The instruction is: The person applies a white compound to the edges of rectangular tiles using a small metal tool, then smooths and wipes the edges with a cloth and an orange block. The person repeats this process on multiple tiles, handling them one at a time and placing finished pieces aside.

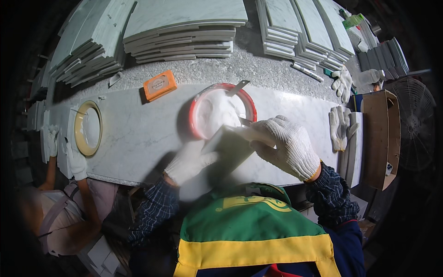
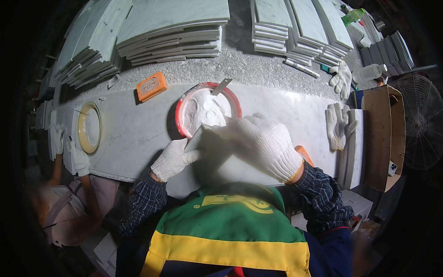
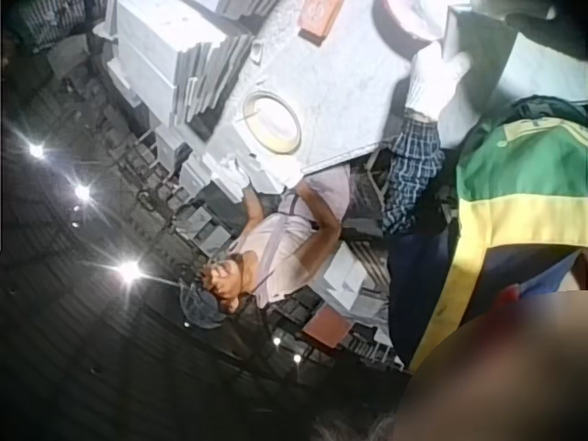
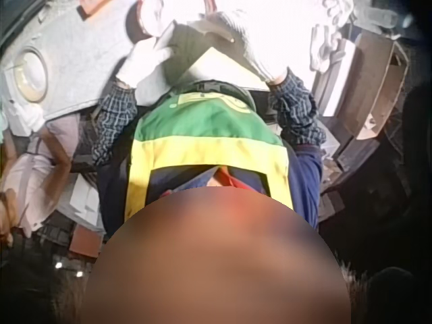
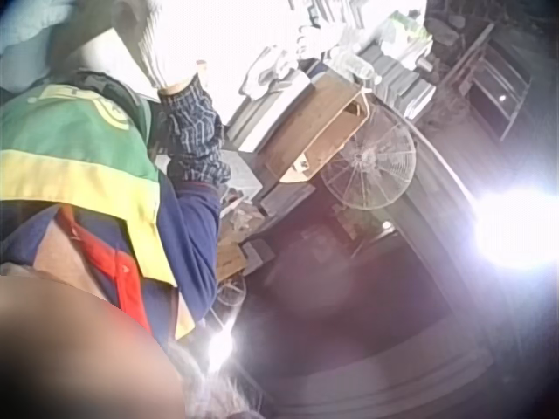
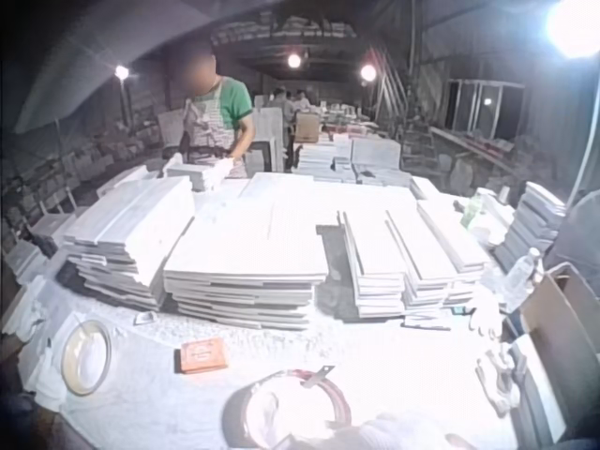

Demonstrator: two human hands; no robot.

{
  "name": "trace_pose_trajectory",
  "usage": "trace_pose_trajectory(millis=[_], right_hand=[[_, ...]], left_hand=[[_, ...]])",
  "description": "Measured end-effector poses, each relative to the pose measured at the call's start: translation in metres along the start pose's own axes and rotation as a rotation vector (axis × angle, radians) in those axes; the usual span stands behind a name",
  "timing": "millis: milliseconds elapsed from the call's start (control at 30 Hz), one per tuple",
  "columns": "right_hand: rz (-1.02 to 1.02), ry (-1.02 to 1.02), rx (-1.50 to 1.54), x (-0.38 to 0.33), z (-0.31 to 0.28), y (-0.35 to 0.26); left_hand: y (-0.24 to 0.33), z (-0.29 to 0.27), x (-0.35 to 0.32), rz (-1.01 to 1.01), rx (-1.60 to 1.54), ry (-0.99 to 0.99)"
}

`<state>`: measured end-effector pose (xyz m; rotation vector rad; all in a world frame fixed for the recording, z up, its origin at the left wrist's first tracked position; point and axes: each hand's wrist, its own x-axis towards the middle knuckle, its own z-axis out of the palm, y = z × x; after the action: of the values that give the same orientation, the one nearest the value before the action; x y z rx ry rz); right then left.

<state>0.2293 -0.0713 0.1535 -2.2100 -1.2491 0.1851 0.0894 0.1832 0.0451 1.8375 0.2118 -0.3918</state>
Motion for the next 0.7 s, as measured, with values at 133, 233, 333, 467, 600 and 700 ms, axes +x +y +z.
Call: trace_pose_trajectory(millis=[133, 233, 333, 467, 600, 700], right_hand=[[-0.009, -0.002, -0.028, 0.001, -0.001, 0.000], [-0.021, 0.005, -0.031, 0.001, -0.001, 0.001], [-0.028, 0.009, -0.029, 0.001, 0.000, 0.002], [-0.023, 0.006, -0.026, 0.001, 0.000, 0.001], [-0.017, -0.003, -0.021, 0.002, -0.001, 0.000], [-0.009, 0.008, -0.010, 0.001, -0.002, -0.001]], left_hand=[[0.004, -0.005, 0.000, -0.115, 0.027, -0.099], [0.004, -0.006, 0.000, -0.119, 0.025, -0.102], [-0.002, -0.003, 0.000, -0.075, 0.016, -0.073], [-0.009, 0.002, 0.001, -0.006, -0.042, -0.020], [-0.010, 0.001, 0.000, -0.006, -0.055, -0.024], [-0.007, 0.000, -0.001, -0.066, -0.062, -0.056]])
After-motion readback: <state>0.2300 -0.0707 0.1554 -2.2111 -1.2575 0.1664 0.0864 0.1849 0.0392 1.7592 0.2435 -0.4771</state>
